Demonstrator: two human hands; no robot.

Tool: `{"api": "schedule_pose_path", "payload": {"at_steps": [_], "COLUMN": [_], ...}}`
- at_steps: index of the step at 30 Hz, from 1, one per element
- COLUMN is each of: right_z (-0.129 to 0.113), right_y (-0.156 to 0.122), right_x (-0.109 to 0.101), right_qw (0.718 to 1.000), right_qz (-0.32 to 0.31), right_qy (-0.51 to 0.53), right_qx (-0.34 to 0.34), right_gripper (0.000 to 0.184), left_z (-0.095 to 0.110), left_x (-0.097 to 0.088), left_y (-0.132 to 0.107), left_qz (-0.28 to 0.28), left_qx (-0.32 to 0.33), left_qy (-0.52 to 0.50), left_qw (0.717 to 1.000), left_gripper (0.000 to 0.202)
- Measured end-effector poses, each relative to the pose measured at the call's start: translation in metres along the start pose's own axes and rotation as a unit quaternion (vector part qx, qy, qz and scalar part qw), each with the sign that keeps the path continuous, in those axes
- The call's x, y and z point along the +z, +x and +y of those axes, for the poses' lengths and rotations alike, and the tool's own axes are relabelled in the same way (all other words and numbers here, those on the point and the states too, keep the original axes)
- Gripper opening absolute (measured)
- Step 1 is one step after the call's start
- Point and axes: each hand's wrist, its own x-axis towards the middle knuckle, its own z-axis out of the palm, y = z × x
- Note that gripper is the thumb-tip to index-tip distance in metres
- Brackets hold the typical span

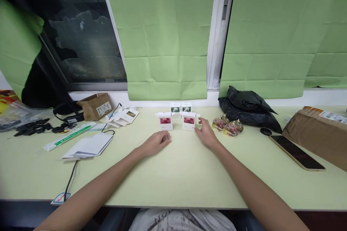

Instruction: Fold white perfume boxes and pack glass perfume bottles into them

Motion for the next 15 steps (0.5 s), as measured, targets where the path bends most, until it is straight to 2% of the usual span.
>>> {"api": "schedule_pose_path", "payload": {"at_steps": [4,7,12,15], "right_z": [-0.003,-0.002,0.007,0.013], "right_y": [0.005,0.009,0.009,0.007], "right_x": [-0.023,-0.041,-0.061,-0.064], "right_qw": [0.995,0.979,0.915,0.891], "right_qz": [0.045,0.098,0.209,0.230], "right_qy": [-0.089,-0.171,-0.343,-0.392], "right_qx": [-0.026,-0.061,-0.038,-0.015], "right_gripper": [0.048,0.042,0.036,0.034], "left_z": [0.000,-0.001,-0.002,-0.001], "left_x": [0.000,0.000,0.000,-0.001], "left_y": [0.000,0.000,0.000,0.000], "left_qz": [0.001,0.002,0.003,0.000], "left_qx": [0.005,0.006,0.008,0.007], "left_qy": [0.003,0.012,0.016,0.016], "left_qw": [1.000,1.000,1.000,1.000], "left_gripper": [0.020,0.019,0.019,0.019]}}
